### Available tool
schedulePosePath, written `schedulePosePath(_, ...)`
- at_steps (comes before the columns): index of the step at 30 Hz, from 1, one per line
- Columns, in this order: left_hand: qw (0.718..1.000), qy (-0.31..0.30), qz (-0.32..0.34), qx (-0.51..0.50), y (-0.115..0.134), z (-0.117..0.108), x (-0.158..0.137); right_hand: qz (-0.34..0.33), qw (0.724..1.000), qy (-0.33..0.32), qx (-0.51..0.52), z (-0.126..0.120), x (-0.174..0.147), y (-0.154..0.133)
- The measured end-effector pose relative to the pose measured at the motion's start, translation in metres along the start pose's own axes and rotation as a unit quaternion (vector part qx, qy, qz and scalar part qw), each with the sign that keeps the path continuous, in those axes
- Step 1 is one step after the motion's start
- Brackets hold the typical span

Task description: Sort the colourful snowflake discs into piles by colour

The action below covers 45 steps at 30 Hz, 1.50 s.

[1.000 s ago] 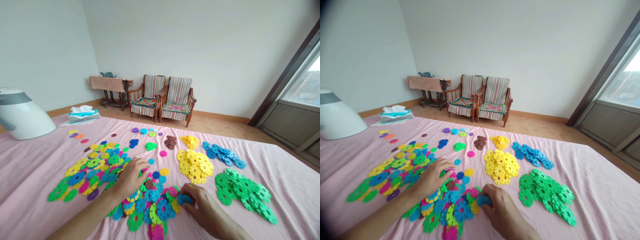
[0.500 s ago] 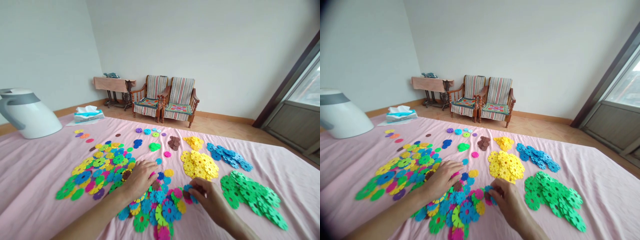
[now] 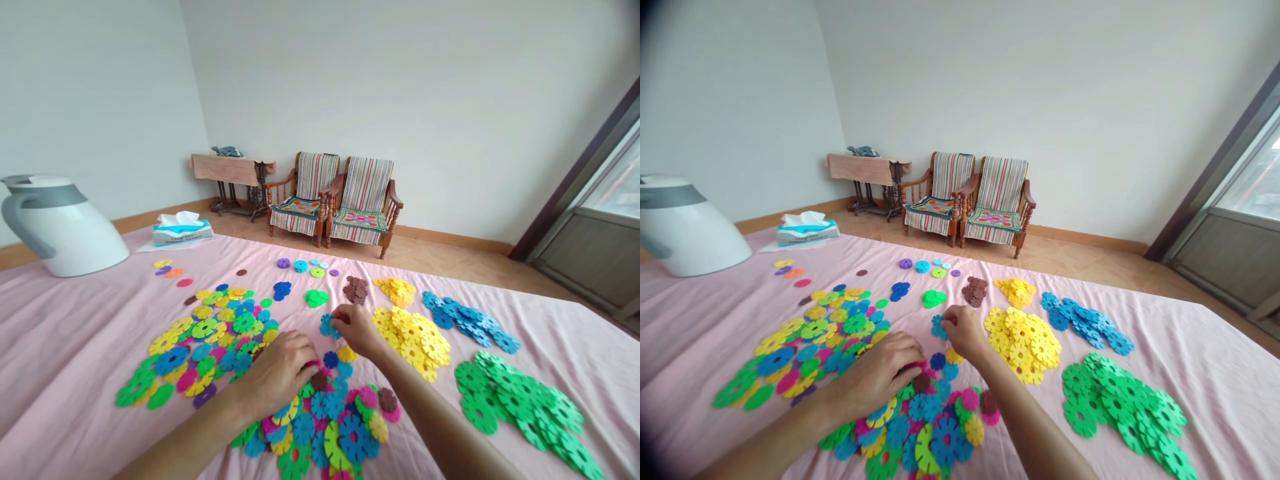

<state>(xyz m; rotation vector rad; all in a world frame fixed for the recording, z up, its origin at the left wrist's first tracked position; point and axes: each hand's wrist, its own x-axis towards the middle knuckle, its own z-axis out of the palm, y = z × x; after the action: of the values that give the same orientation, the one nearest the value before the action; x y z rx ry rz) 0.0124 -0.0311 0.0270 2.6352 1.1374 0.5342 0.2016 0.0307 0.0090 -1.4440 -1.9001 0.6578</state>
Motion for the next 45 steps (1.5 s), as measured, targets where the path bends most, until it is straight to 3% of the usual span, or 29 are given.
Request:
schedulePosePath(4, 1.0, -0.008, -0.003, 0.015, 0.001, -0.003, -0.002, -0.003, 1.0, -0.01, -0.007, 0.011, 0.01, -0.004)
schedulePosePath(8, 1.0, -0.009, 0.005, 0.021, 0.003, -0.005, -0.002, -0.006, 1.0, 0.006, -0.02, 0.001, 0.003, -0.003)
schedulePosePath(14, 1.0, -0.008, 0.007, 0.022, 0.005, -0.005, -0.003, -0.01, 0.999, -0.016, -0.044, -0.023, -0.041, 0.003)
schedulePosePath(18, 1.0, -0.015, 0.003, 0.028, 0.004, -0.005, -0.003, -0.004, 0.994, -0.031, -0.1, -0.019, -0.074, 0.003)
schedulePosePath(22, 0.999, -0.021, 0.014, 0.036, 0.003, -0.005, -0.004, 0.016, 0.99, 0.001, -0.139, -0.01, -0.085, 0.001)
schedulePosePath(29, 0.999, -0.021, 0.008, 0.031, 0.002, -0.005, -0.003, 0.029, 0.995, -0.009, -0.094, -0.004, -0.079, 0.006)
schedulePosePath(34, 1.0, -0.004, 0.004, 0.021, 0.0, -0.003, -0.002, 0.06, 0.998, -0.029, -0.007, -0.012, -0.071, 0.006)
schedulePosePath(37, 1.0, 0.002, 0.003, 0.021, -0.002, -0.002, -0.001, 0.046, 0.998, -0.001, 0.036, -0.013, -0.056, 0.001)
schedulePosePath(45, 1.0, 0.006, -0.007, 0.012, -0.004, 0.0, -0.002, 0.038, 0.997, 0.06, 0.006, 0.013, -0.01, -0.012)
